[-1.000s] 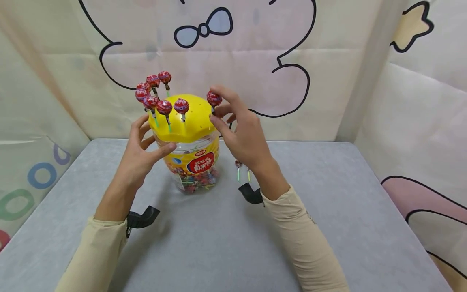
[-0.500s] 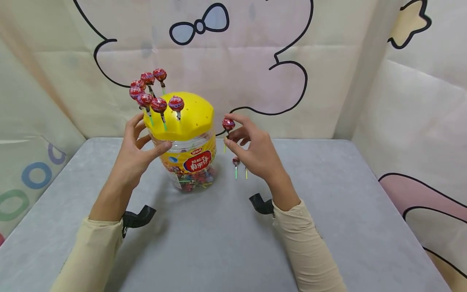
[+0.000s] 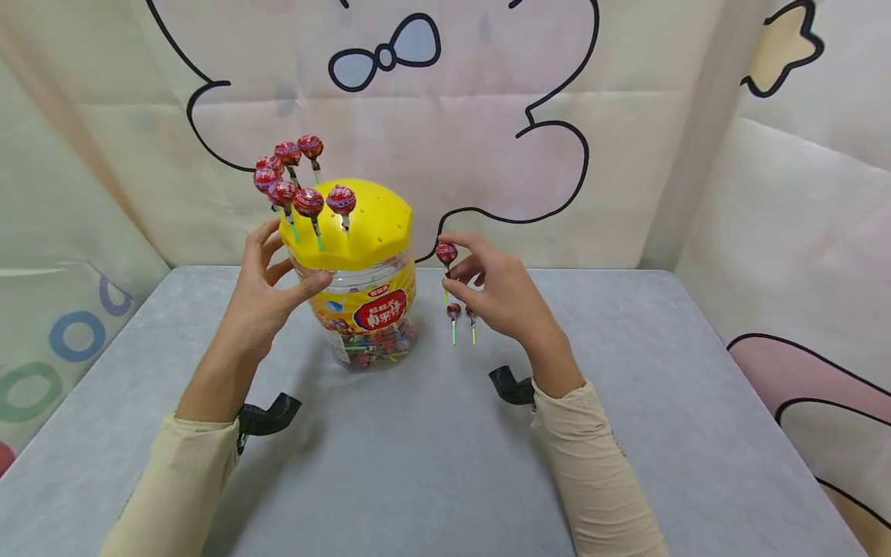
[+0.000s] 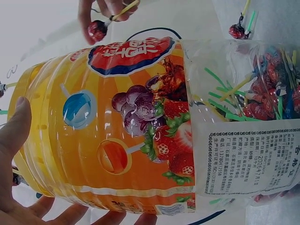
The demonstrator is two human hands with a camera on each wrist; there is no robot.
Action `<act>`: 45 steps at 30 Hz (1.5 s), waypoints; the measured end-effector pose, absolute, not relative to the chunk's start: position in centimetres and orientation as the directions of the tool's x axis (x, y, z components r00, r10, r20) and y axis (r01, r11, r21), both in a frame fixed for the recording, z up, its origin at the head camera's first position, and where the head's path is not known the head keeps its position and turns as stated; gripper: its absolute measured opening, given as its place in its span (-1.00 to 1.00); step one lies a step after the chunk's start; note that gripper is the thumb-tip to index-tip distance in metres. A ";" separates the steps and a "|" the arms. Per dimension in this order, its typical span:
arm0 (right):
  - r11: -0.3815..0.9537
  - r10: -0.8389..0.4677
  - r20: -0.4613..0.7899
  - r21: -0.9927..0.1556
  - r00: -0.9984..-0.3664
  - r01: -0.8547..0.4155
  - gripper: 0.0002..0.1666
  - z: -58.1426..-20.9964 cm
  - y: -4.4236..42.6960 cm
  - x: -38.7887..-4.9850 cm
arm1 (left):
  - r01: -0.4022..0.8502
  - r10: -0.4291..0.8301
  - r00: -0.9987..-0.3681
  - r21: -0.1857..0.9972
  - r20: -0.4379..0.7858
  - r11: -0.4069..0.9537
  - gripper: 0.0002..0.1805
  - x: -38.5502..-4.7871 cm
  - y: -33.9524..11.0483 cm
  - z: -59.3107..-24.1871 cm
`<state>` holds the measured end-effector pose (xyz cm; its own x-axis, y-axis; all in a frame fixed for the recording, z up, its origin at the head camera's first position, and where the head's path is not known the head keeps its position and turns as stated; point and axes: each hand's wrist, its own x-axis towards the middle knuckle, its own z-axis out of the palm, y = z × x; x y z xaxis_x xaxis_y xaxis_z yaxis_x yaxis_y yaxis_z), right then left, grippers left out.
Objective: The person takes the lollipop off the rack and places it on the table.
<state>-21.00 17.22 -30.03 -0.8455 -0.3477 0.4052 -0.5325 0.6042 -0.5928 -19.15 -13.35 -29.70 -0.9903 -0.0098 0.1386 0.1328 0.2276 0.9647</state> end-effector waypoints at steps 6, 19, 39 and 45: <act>0.600 -0.365 0.372 -0.607 -0.854 -0.521 -0.34 -30.7 17.5 -21.3 | 0.124 -0.010 -0.992 0.964 0.130 0.235 0.03 -19.1 -13.3 -29.9; 0.623 -0.379 0.324 -0.603 -0.867 -0.498 -0.32 -31.2 18.7 -22.2 | 0.165 0.013 -0.986 0.962 0.166 0.220 0.02 -19.1 -13.4 -29.7; 0.671 -0.361 0.218 -0.614 -0.907 -0.415 -0.35 -32.2 21.5 -23.3 | 0.152 0.011 -0.988 0.960 0.154 0.235 0.03 -19.2 -13.4 -29.7; 0.664 -0.369 0.175 -0.638 -0.913 -0.390 -0.36 -32.9 21.7 -23.7 | 0.149 0.010 -0.988 0.962 0.151 0.231 0.03 -19.1 -13.5 -29.8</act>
